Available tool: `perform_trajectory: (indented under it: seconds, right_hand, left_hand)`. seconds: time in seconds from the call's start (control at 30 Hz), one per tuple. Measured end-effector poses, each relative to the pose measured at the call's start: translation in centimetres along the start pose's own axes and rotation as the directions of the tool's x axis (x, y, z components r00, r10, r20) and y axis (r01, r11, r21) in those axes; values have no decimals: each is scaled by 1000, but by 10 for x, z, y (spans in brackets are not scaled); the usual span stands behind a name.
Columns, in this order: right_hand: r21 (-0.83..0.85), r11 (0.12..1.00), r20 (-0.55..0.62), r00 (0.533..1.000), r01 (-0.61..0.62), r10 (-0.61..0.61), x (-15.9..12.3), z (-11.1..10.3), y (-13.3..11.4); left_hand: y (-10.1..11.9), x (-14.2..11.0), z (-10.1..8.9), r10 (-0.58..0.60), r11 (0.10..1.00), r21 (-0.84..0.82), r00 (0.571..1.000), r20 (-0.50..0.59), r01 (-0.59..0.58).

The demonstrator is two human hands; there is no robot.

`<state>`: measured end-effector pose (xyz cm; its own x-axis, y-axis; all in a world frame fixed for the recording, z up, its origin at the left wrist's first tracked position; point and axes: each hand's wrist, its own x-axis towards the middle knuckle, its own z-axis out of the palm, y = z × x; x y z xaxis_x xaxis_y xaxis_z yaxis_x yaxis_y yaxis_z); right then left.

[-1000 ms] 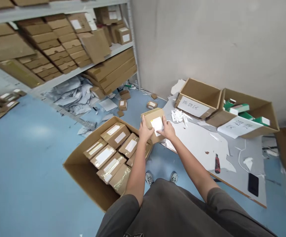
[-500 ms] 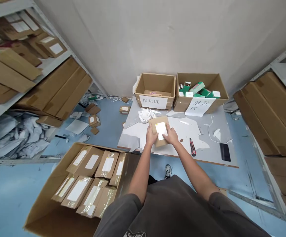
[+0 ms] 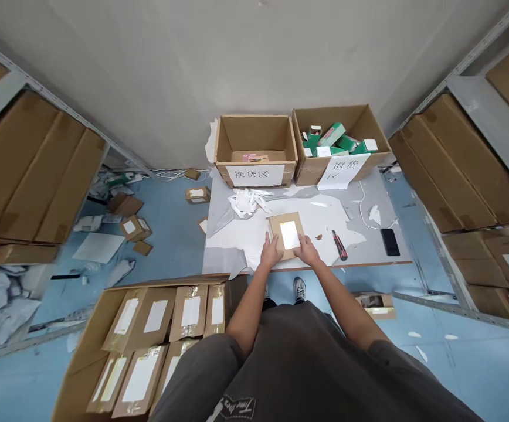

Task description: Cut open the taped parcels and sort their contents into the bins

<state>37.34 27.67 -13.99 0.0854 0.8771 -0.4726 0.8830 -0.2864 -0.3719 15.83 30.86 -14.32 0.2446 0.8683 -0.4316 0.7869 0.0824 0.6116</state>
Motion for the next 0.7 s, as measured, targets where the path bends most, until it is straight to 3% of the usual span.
perform_trajectory:
  seconds: [0.2, 0.33, 0.7]
  right_hand:
    - [-6, 999, 44, 998, 35, -35, -21, 8, 20]
    - [-29, 999, 51, 998, 25, -24, -24, 13, 24]
    - [-55, 998, 61, 998, 34, -30, -12, 4, 23]
  left_hand:
    - [-11, -26, 27, 43, 999, 4, 996, 79, -43]
    - [-15, -30, 46, 45, 997, -57, 998, 38, -42]
    - [-15, -11, 51, 37, 982, -181, 997, -75, -50]
